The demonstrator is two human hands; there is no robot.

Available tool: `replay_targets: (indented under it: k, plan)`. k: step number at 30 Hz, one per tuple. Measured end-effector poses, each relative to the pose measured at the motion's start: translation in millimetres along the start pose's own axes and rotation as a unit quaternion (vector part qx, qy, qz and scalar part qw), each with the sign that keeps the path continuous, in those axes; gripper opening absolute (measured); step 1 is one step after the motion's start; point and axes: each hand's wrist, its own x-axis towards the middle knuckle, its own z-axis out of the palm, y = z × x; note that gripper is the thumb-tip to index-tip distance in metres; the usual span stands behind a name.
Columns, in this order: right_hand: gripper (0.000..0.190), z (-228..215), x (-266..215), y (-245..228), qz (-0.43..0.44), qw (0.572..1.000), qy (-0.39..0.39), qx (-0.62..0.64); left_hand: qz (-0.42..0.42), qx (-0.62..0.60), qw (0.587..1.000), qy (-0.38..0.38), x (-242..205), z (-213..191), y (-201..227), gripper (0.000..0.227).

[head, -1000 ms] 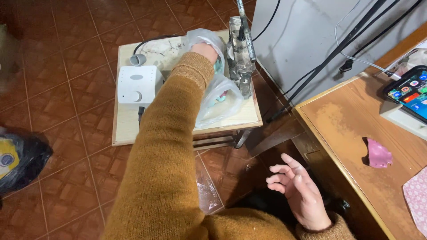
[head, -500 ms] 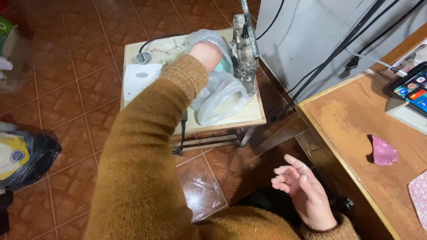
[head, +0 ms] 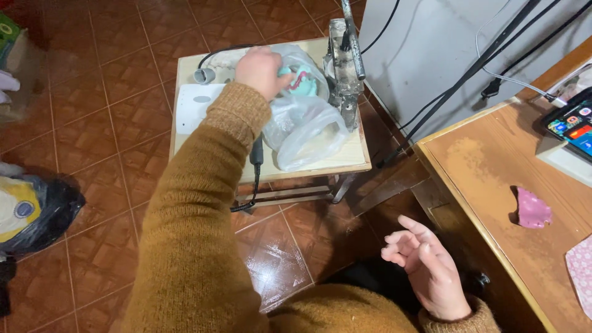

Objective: The person uses a metal tool to scrape and shape a pink and teal dental mold held in their hands. They then place the mold in a plastic bag and use a rotary tool to grind and smooth the edges of the mold and a separate pink piece.

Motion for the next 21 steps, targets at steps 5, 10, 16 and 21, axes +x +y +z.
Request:
replay_targets:
  k: [5, 10, 16, 21]
  plan:
    - [0.065, -3, -3, -3, -0.023, 1.000, -0.015, 0.000, -0.115, -0.110, 0.987, 0.028, -4, -12, -2, 0.049]
    - [0.059, -5, -3, -5, -0.038, 0.999, -0.033, 0.013, -0.126, -0.281, 0.947, 0.088, -26, -47, 16, 0.046]
    - [0.048, 0, -4, -4, -0.032, 0.999, -0.023, -0.001, -0.242, -0.293, 0.925, -0.024, -51, -93, 66, 0.044]
    - [0.048, 21, 0, -22, -0.036, 0.999, -0.008, -0.025, -0.169, -0.482, 0.856, -0.078, -67, -95, 133, 0.030]
